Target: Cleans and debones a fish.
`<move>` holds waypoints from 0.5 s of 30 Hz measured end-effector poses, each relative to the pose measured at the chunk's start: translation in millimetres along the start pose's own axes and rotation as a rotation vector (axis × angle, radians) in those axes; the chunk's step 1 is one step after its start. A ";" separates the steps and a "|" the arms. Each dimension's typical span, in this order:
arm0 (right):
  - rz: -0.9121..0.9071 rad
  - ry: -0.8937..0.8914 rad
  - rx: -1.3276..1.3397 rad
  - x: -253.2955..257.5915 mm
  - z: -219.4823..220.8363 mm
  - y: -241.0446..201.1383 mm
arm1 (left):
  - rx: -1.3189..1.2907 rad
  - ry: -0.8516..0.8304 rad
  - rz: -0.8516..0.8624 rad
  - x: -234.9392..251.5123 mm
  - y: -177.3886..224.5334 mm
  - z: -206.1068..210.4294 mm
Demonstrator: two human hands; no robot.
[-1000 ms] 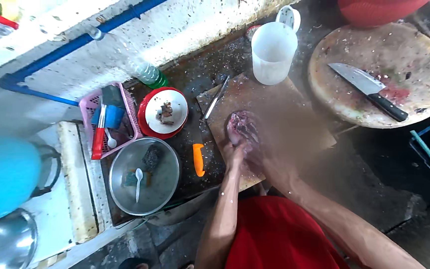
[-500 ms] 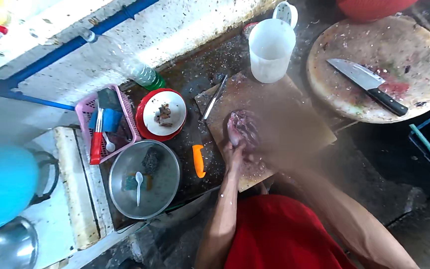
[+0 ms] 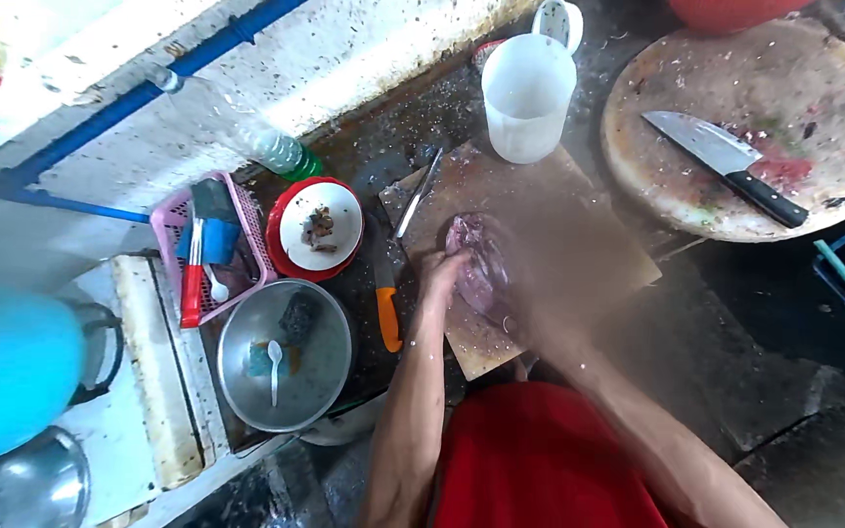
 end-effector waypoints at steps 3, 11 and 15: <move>-0.088 0.064 -0.211 -7.4 17.2 -6.6 | 0.020 0.027 0.070 -6.0 4.2 -0.3; -0.169 0.176 -0.305 6.4 24.6 -18.1 | 0.109 0.078 0.174 -12.0 5.5 2.0; -0.243 0.076 -0.324 22.4 13.8 -36.7 | 0.280 0.095 0.288 -16.9 11.3 0.1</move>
Point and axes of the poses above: each hand's wrist, its own x-axis towards the middle knuckle, its own z-axis out of the palm, y = z × x, the point moved 3 cm from there along x, towards the middle knuckle, and after that the axes turned 8 degrees about y, right-handed, at the moved point
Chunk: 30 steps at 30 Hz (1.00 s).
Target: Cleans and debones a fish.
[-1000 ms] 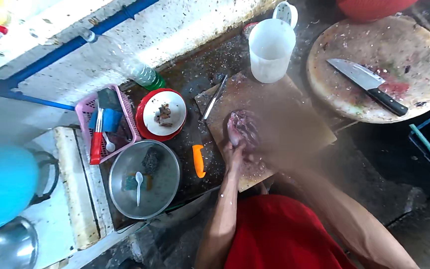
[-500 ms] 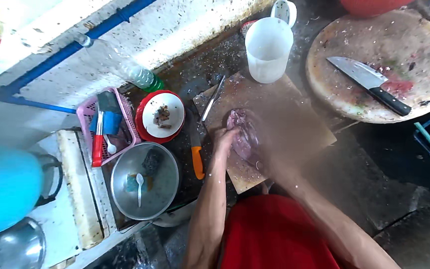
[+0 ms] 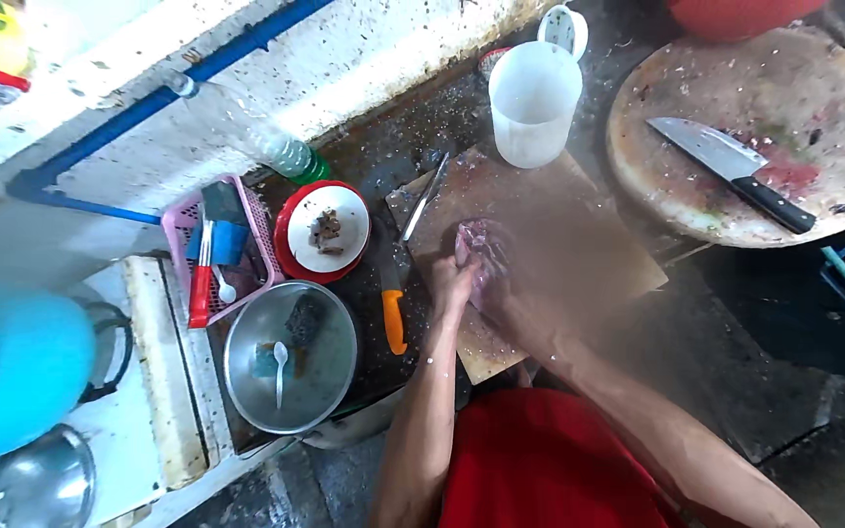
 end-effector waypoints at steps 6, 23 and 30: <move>0.173 -0.273 1.230 14.0 -7.0 31.6 | -0.443 -0.114 -0.135 4.0 -20.0 8.3; 0.587 0.368 1.597 20.8 -16.9 67.6 | -0.297 -0.026 -0.247 25.0 -5.2 2.8; 0.254 -0.110 0.390 -8.4 3.9 27.6 | -0.199 -0.022 0.061 23.8 3.0 -0.7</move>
Point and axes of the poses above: each hand's wrist, its own x-axis towards the middle knuckle, its own z-axis out of the palm, y = z × x, the point moved 3 cm from there along x, towards the middle knuckle, and after that the axes turned 8 degrees about y, right-handed, at the moved point
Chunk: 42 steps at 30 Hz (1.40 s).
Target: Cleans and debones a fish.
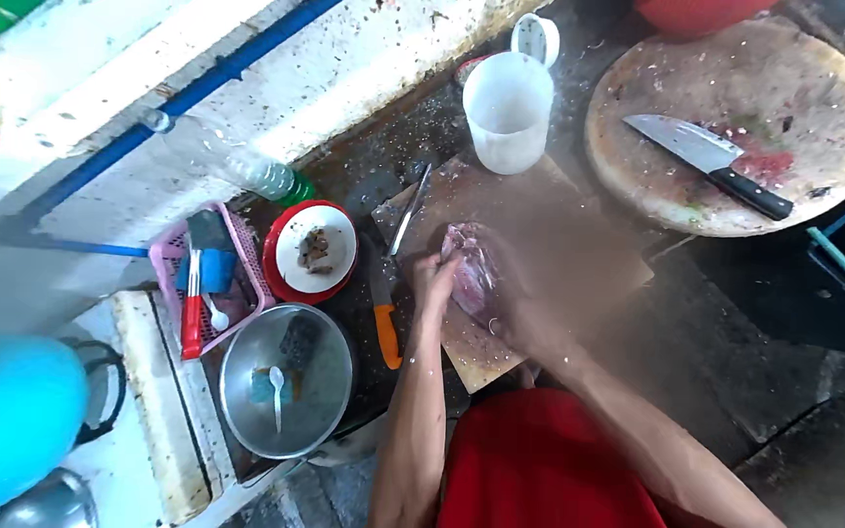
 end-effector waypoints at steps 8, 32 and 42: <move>-0.120 0.171 -0.261 0.8 -6.9 -19.7 | 0.209 0.082 0.072 -19.5 20.9 0.2; -0.099 -0.243 0.795 47.7 -19.3 -3.4 | 0.018 0.026 -0.053 -8.2 0.9 -4.8; -0.054 0.199 1.578 36.6 -71.2 11.7 | -0.303 0.059 -0.336 -7.9 -25.2 8.0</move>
Point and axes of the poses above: each hand's wrist, its own x-axis towards the middle knuckle, its own z-axis out of the palm, y = z × x, the point moved 3 cm from there along x, towards the middle knuckle, and after that the axes turned 8 degrees about y, right-handed, at the moved point
